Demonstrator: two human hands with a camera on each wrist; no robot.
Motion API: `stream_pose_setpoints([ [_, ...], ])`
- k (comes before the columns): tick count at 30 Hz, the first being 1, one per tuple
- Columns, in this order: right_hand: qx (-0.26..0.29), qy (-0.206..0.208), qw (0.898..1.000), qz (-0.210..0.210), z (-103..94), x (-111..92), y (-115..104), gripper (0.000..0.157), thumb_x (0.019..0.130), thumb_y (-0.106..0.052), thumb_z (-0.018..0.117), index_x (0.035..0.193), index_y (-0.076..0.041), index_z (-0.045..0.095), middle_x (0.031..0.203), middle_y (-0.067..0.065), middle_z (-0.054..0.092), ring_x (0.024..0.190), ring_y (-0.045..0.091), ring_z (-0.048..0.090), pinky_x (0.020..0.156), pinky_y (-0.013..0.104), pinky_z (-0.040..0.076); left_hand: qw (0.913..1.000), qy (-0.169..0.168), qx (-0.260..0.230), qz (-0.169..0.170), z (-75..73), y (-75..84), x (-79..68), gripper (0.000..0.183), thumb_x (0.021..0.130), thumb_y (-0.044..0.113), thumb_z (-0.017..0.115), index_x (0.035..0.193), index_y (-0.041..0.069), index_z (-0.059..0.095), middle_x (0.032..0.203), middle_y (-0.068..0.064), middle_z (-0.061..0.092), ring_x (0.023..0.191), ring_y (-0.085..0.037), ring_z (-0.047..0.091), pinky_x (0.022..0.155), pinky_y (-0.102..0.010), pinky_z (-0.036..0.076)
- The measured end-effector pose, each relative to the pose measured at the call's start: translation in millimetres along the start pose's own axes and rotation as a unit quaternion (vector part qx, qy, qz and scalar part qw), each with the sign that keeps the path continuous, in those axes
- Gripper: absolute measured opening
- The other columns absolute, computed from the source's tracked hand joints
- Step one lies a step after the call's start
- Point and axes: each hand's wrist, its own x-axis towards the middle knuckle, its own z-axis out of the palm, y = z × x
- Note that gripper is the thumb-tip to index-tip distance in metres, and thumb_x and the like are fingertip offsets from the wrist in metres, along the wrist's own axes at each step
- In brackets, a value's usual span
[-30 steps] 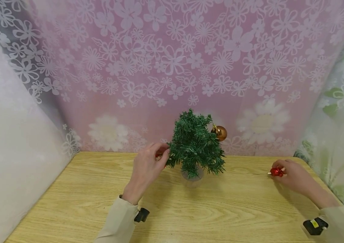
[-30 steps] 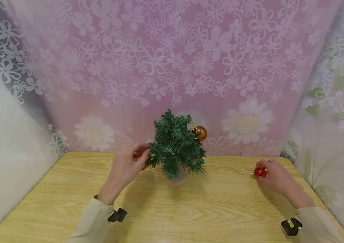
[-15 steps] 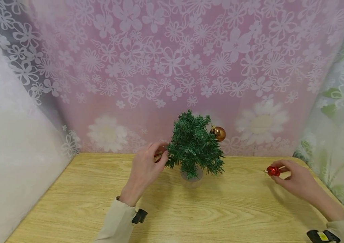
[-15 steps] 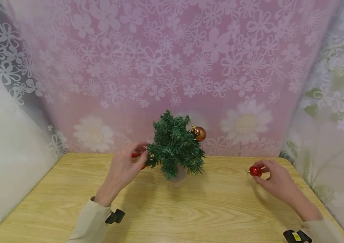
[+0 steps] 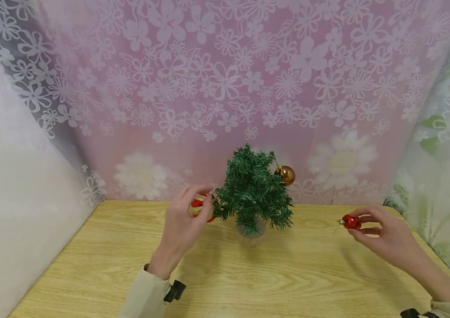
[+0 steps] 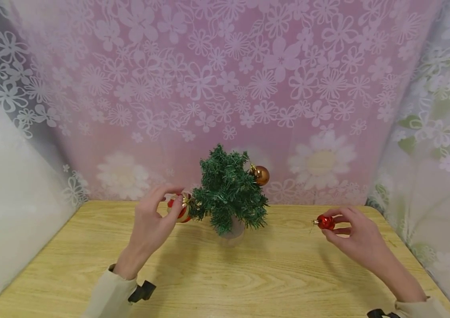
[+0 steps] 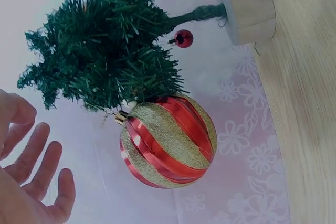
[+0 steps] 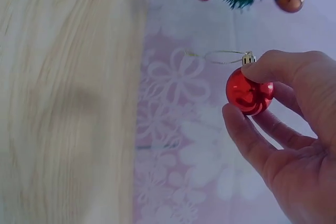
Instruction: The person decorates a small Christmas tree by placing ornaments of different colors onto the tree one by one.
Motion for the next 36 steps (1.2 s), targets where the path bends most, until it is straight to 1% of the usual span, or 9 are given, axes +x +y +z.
stream_pose_setpoints([
  [3,0.024,0.009,1.0,-0.014,1.6,-0.5,-10.8,0.043,0.078,0.011,0.081,0.113,-0.012,0.067,0.108,-0.013,0.061,0.093,-0.015,0.06,0.068,0.011,0.055,0.9996,0.01,-0.009,0.026,-1.5,1.0,-2.5,0.019,0.095,0.006,0.07,0.113,0.012,0.074,0.106,-0.006,0.072,0.093,-0.021,0.067,0.076,-0.039,0.058],
  [6,0.036,0.021,0.999,-0.035,3.6,-0.3,-22.1,0.047,0.075,0.016,0.08,0.112,-0.009,0.067,0.108,-0.016,0.061,0.095,-0.014,0.06,0.07,0.009,0.055,0.9991,0.002,-0.023,0.035,-3.5,2.8,-5.1,0.018,0.095,0.006,0.07,0.111,0.011,0.074,0.105,-0.006,0.071,0.092,-0.022,0.068,0.075,-0.029,0.058],
  [7,0.041,0.023,0.998,-0.041,3.9,0.0,-26.0,0.048,0.074,0.018,0.08,0.112,-0.008,0.067,0.107,-0.016,0.062,0.096,-0.014,0.06,0.071,0.009,0.055,0.9988,0.0,-0.025,0.042,-4.1,3.8,-5.8,0.018,0.094,0.006,0.071,0.111,0.011,0.074,0.106,-0.006,0.072,0.094,-0.023,0.069,0.075,-0.028,0.059],
  [10,0.06,0.028,0.996,-0.052,4.4,0.8,-35.3,0.05,0.073,0.021,0.078,0.113,-0.006,0.068,0.108,-0.015,0.063,0.097,-0.011,0.061,0.073,0.01,0.055,0.9983,-0.013,-0.025,0.05,-4.6,7.6,-9.6,0.018,0.094,0.006,0.071,0.111,0.011,0.074,0.107,-0.003,0.072,0.098,-0.019,0.069,0.077,-0.029,0.059],
  [14,0.08,0.035,0.993,-0.081,5.8,2.2,-46.1,0.055,0.069,0.026,0.078,0.114,-0.004,0.068,0.111,-0.009,0.064,0.099,-0.006,0.063,0.075,0.011,0.056,0.9972,-0.025,-0.021,0.067,-3.8,13.8,-14.3,0.019,0.093,0.006,0.073,0.111,0.012,0.074,0.105,-0.002,0.072,0.088,-0.012,0.063,0.074,-0.029,0.054],
  [18,0.083,0.035,0.989,-0.114,6.5,3.6,-58.5,0.059,0.065,0.029,0.078,0.113,-0.002,0.068,0.113,-0.003,0.064,0.101,-0.003,0.065,0.075,0.014,0.058,0.9953,-0.041,-0.036,0.08,-1.5,21.2,-18.3,0.021,0.091,0.004,0.074,0.11,0.013,0.074,0.104,0.0,0.073,0.088,-0.013,0.064,0.075,-0.028,0.054],
  [22,0.088,0.028,0.987,-0.13,6.9,3.2,-70.2,0.06,0.064,0.029,0.079,0.114,-0.001,0.068,0.115,-0.004,0.063,0.103,-0.004,0.066,0.075,0.015,0.058,0.9928,-0.069,-0.059,0.078,4.1,30.5,-23.6,0.02,0.092,0.005,0.073,0.11,0.015,0.074,0.105,0.003,0.073,0.098,-0.013,0.068,0.084,-0.033,0.057],
  [29,0.117,0.007,0.983,-0.143,12.2,-0.4,-88.2,0.061,0.064,0.029,0.079,0.117,0.001,0.067,0.12,-0.005,0.064,0.108,0.0,0.066,0.078,0.018,0.059,0.9836,-0.148,-0.09,0.049,15.1,43.1,-33.4,0.015,0.097,0.011,0.07,0.107,0.02,0.073,0.101,0.007,0.072,0.096,-0.007,0.068,0.083,-0.022,0.056],
  [36,0.161,-0.022,0.979,-0.122,18.2,-3.8,-103.0,0.06,0.068,0.029,0.077,0.119,0.001,0.065,0.123,0.0,0.063,0.113,0.002,0.064,0.08,0.024,0.061,0.974,-0.188,-0.124,0.026,25.8,49.0,-39.1,0.015,0.098,0.011,0.068,0.108,0.021,0.073,0.099,0.01,0.073,0.094,0.0,0.066,0.083,-0.02,0.056],
])
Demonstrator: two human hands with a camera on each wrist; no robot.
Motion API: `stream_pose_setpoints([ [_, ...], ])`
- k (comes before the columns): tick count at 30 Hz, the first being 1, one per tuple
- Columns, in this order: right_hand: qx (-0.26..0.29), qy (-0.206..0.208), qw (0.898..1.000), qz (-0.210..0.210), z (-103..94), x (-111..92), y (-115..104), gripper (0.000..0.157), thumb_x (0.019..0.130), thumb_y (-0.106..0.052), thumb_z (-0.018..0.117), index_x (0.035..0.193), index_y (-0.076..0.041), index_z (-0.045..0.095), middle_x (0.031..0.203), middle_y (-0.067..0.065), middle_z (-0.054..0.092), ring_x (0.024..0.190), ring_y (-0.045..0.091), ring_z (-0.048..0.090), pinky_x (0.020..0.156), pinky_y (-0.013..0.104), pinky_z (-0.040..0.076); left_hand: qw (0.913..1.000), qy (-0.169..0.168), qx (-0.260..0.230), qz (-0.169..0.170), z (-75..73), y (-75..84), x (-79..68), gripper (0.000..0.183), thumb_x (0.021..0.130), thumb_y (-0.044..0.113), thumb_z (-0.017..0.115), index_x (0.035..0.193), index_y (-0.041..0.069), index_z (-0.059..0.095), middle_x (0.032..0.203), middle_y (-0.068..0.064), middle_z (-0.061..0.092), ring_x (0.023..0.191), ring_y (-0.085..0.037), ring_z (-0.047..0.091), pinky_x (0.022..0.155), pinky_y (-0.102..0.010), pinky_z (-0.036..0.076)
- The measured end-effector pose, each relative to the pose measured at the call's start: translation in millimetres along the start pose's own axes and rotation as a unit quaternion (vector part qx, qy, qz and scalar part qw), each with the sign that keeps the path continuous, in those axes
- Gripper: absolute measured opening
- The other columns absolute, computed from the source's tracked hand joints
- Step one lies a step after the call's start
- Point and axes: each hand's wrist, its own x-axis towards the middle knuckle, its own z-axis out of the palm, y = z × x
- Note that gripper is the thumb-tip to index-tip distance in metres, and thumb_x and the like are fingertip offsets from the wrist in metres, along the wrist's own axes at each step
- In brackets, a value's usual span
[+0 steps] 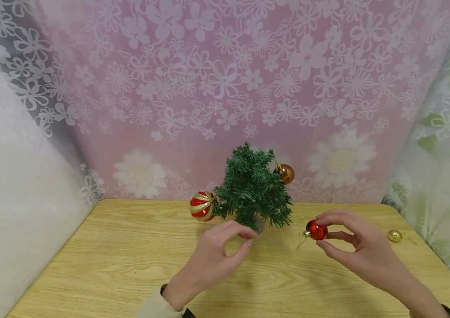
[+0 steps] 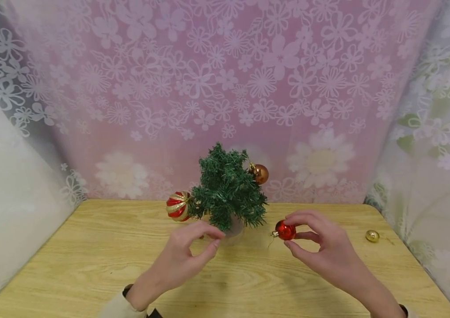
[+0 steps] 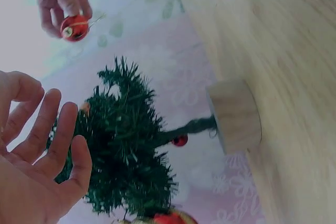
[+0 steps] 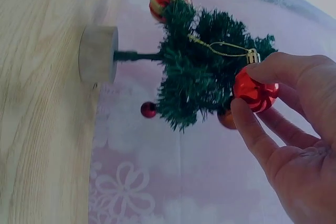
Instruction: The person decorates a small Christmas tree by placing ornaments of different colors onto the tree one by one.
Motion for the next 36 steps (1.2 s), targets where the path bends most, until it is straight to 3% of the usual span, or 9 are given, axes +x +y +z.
stream_pose_setpoints([
  [4,0.018,-0.005,1.0,0.002,5.1,0.7,-5.5,0.059,0.068,0.029,0.076,0.119,0.002,0.064,0.124,0.002,0.062,0.115,0.002,0.064,0.08,0.025,0.061,0.9995,-0.014,-0.023,-0.016,7.5,3.1,-0.4,0.013,0.098,0.014,0.069,0.109,0.02,0.073,0.1,0.01,0.074,0.093,0.0,0.067,0.082,-0.02,0.055],
  [7,0.025,-0.007,1.0,-0.002,9.5,1.7,-10.1,0.058,0.068,0.029,0.076,0.119,0.002,0.065,0.124,0.003,0.062,0.115,0.002,0.064,0.08,0.025,0.061,0.9968,-0.033,-0.051,-0.051,11.4,6.8,-0.7,0.012,0.098,0.017,0.069,0.109,0.021,0.073,0.099,0.01,0.074,0.092,0.001,0.066,0.08,-0.022,0.054],
  [11,0.037,-0.01,0.999,-0.017,16.2,3.5,-15.8,0.058,0.068,0.028,0.077,0.119,0.003,0.064,0.124,0.005,0.061,0.116,0.001,0.063,0.08,0.026,0.062,0.9866,-0.069,-0.095,-0.113,13.6,12.3,-0.2,0.012,0.099,0.022,0.067,0.109,0.026,0.073,0.1,0.012,0.074,0.092,0.002,0.065,0.08,-0.024,0.054],
  [17,0.07,-0.009,0.995,-0.074,25.8,6.8,-19.8,0.062,0.066,0.031,0.075,0.121,0.004,0.064,0.124,0.01,0.062,0.116,0.006,0.064,0.08,0.025,0.061,0.9722,-0.103,-0.138,-0.158,17.0,14.1,0.5,0.012,0.101,0.031,0.065,0.111,0.031,0.072,0.102,0.013,0.075,0.092,0.002,0.066,0.08,-0.021,0.053],
  [21,0.075,-0.015,0.994,-0.08,30.4,7.2,-22.7,0.063,0.067,0.03,0.076,0.122,0.001,0.065,0.125,0.011,0.062,0.116,0.007,0.065,0.081,0.025,0.061,0.9623,-0.118,-0.169,-0.178,19.0,13.0,0.2,0.016,0.101,0.036,0.064,0.114,0.03,0.072,0.102,0.012,0.075,0.092,0.002,0.066,0.08,-0.021,0.053],
  [27,0.054,-0.029,0.997,-0.056,34.7,6.3,-28.2,0.061,0.07,0.026,0.078,0.121,-0.004,0.066,0.125,0.009,0.062,0.114,0.004,0.066,0.08,0.025,0.062,0.9473,-0.141,-0.208,-0.198,21.0,12.8,0.0,0.022,0.101,0.04,0.064,0.117,0.028,0.072,0.101,0.01,0.075,0.091,0.001,0.066,0.079,-0.023,0.055],
  [36,0.012,-0.032,0.998,-0.053,38.8,6.7,-32.1,0.063,0.07,0.023,0.08,0.119,-0.014,0.067,0.124,0.003,0.063,0.11,0.003,0.068,0.08,0.023,0.061,0.9469,-0.14,-0.214,-0.195,24.2,12.5,-1.4,0.017,0.1,0.038,0.065,0.105,0.025,0.075,0.097,0.009,0.075,0.089,0.001,0.066,0.079,-0.023,0.055],
])
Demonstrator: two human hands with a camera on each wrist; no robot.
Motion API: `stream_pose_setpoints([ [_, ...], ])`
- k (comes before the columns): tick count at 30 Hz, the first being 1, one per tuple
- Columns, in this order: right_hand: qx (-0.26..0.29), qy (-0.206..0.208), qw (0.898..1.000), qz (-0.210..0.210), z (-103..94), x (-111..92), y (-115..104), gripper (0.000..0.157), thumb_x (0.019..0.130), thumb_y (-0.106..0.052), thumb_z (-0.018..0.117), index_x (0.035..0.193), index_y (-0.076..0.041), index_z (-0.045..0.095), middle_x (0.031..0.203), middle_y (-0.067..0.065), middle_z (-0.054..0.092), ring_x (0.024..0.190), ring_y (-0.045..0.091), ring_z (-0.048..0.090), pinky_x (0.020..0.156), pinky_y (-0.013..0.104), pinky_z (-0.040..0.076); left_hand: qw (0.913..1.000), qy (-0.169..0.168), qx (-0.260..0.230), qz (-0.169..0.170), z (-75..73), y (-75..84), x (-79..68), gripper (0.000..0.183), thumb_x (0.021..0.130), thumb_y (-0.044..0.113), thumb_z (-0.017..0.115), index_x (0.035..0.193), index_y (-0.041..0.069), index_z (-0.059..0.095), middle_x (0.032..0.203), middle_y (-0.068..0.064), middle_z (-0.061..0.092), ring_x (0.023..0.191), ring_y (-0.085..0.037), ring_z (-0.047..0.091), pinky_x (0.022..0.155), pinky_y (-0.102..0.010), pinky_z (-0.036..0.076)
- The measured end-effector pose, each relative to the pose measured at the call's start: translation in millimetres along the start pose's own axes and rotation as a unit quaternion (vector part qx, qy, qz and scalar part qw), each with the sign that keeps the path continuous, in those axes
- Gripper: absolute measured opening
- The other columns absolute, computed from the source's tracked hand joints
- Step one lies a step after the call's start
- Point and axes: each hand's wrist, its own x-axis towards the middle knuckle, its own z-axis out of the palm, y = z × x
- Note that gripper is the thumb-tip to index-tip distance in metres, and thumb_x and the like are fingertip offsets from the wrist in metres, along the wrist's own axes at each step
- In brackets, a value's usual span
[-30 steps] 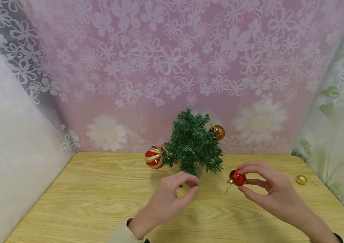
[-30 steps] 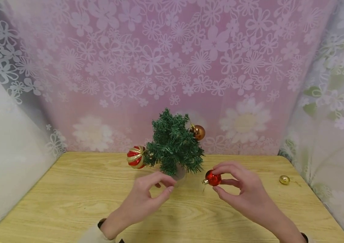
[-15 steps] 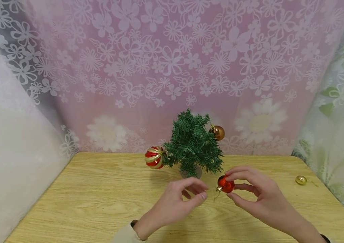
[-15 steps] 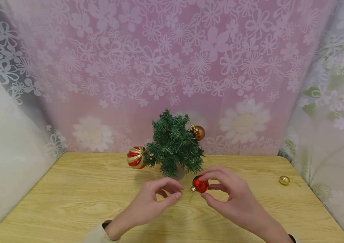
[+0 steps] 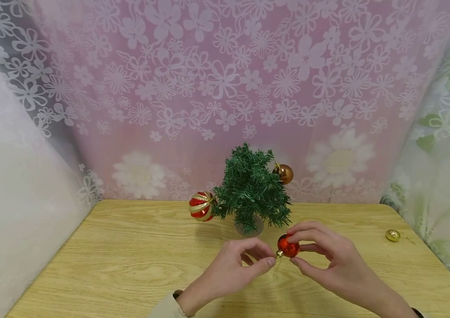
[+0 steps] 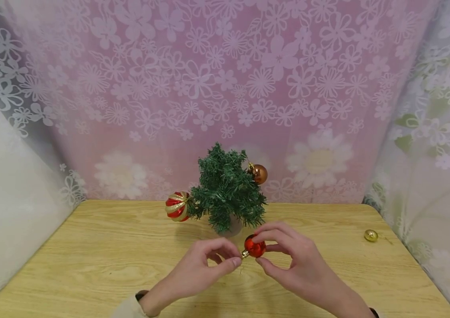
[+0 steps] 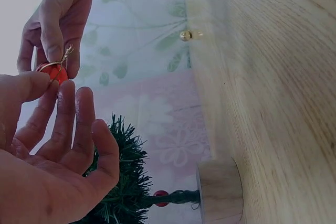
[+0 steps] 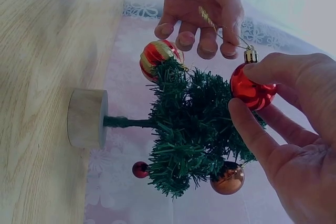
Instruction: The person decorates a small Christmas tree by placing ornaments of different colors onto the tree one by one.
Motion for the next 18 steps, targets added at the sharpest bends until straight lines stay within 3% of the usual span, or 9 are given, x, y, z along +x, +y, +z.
stream_pose_setpoints([
  [4,-0.007,0.01,1.0,-0.019,1.3,-0.4,1.4,0.061,0.068,0.021,0.082,0.117,-0.012,0.068,0.121,0.005,0.063,0.106,0.003,0.068,0.082,0.019,0.059,0.9997,0.022,0.001,-0.002,-1.7,1.0,-0.9,0.015,0.101,0.034,0.065,0.104,0.022,0.074,0.098,0.005,0.075,0.088,0.0,0.066,0.08,-0.023,0.054],
  [10,-0.027,0.02,0.999,-0.018,2.8,-2.0,0.0,0.065,0.065,0.021,0.084,0.114,-0.018,0.068,0.117,-0.002,0.059,0.098,0.003,0.066,0.077,0.017,0.059,0.9975,0.071,-0.002,0.002,-6.3,-0.2,-3.5,0.013,0.102,0.034,0.064,0.105,0.023,0.072,0.099,0.0,0.075,0.083,-0.004,0.066,0.079,-0.025,0.056],
  [14,-0.009,0.021,1.0,-0.005,5.9,-2.8,0.6,0.06,0.068,0.02,0.082,0.11,-0.019,0.065,0.117,-0.003,0.056,0.097,0.004,0.063,0.072,0.019,0.059,0.9956,0.093,0.001,0.008,-8.0,0.5,-4.8,0.01,0.102,0.034,0.064,0.105,0.028,0.071,0.099,0.003,0.074,0.083,-0.005,0.066,0.078,-0.026,0.056],
  [18,0.025,0.014,1.0,0.007,9.6,-2.1,0.9,0.051,0.075,0.017,0.079,0.107,-0.017,0.061,0.119,0.0,0.061,0.099,0.006,0.065,0.068,0.022,0.059,0.9942,0.104,0.0,0.027,-8.1,2.2,-4.5,0.01,0.103,0.033,0.063,0.106,0.027,0.07,0.099,0.002,0.074,0.083,-0.005,0.066,0.077,-0.027,0.056],
])
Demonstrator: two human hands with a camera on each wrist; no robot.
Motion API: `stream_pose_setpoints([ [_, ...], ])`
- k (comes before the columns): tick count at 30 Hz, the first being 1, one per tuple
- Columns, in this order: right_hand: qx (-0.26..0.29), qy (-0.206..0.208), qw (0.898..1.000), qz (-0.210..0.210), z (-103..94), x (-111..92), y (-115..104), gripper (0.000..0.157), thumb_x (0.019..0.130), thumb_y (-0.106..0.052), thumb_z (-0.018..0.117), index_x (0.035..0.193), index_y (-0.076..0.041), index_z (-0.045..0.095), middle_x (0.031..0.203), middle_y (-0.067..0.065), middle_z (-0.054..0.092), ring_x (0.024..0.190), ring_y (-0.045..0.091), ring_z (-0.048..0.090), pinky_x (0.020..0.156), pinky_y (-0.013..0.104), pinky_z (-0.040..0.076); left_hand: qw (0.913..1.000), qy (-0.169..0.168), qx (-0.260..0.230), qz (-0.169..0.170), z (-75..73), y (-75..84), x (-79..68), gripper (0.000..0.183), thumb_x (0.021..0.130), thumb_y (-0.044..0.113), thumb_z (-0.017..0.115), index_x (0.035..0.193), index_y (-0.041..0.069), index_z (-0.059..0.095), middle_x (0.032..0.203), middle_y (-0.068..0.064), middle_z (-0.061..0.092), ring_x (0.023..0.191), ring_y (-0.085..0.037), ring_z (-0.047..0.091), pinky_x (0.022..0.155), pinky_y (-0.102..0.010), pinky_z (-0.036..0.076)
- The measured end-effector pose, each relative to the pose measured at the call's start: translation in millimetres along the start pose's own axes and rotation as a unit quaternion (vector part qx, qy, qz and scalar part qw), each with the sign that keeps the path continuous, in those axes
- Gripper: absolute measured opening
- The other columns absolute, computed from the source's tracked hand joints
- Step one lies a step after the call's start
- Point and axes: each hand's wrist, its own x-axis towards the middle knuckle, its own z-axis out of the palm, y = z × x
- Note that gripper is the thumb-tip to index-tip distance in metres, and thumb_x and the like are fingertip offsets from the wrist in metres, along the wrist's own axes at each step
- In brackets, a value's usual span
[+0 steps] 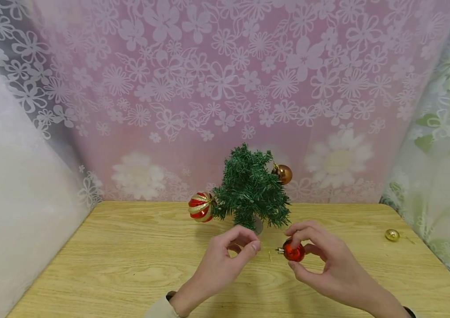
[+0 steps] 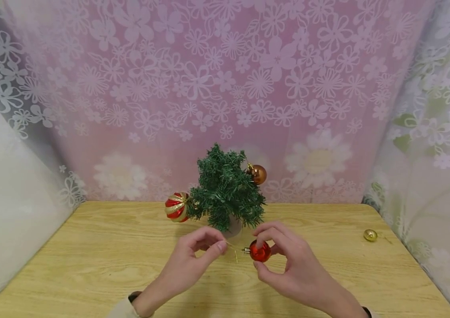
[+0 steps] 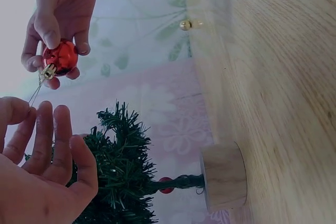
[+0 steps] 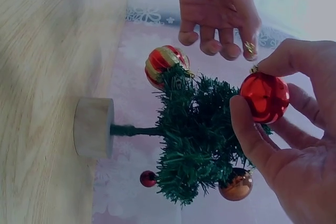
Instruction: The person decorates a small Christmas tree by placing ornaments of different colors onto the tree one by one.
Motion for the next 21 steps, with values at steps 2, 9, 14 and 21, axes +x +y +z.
stream_pose_setpoints([
  [2,0.013,-0.008,1.0,0.012,2.0,0.5,-0.1,0.046,0.078,0.016,0.077,0.105,-0.017,0.06,0.118,0.001,0.066,0.098,0.007,0.066,0.068,0.023,0.058,0.9999,0.007,-0.001,0.008,0.2,0.7,-0.1,0.01,0.103,0.033,0.063,0.107,0.027,0.069,0.098,0.002,0.074,0.082,-0.006,0.066,0.076,-0.027,0.056],
  [9,0.026,-0.038,0.998,0.045,10.2,1.1,1.5,0.04,0.082,0.008,0.079,0.101,-0.019,0.056,0.103,-0.004,0.064,0.083,0.006,0.062,0.064,0.023,0.056,0.9997,0.022,0.001,0.009,1.4,2.4,0.1,0.012,0.103,0.034,0.063,0.107,0.025,0.071,0.098,0.005,0.074,0.081,-0.005,0.066,0.075,-0.026,0.056],
  [14,0.063,-0.047,0.996,0.05,16.1,0.5,3.9,0.029,0.089,0.004,0.075,0.1,-0.017,0.058,0.098,-0.006,0.06,0.082,0.007,0.063,0.066,0.026,0.06,0.9997,0.015,0.004,0.016,2.1,0.9,1.3,0.017,0.103,0.032,0.063,0.108,0.018,0.071,0.098,0.002,0.075,0.082,-0.004,0.066,0.076,-0.026,0.056],
  [21,0.081,-0.033,0.995,0.056,20.5,3.7,5.4,0.022,0.097,0.006,0.063,0.101,-0.016,0.062,0.095,-0.001,0.065,0.079,0.009,0.066,0.066,0.028,0.061,0.9991,0.004,0.004,0.042,-0.3,-0.1,4.7,0.014,0.104,0.03,0.061,0.107,0.02,0.071,0.098,-0.002,0.075,0.081,-0.004,0.066,0.075,-0.027,0.057],
])
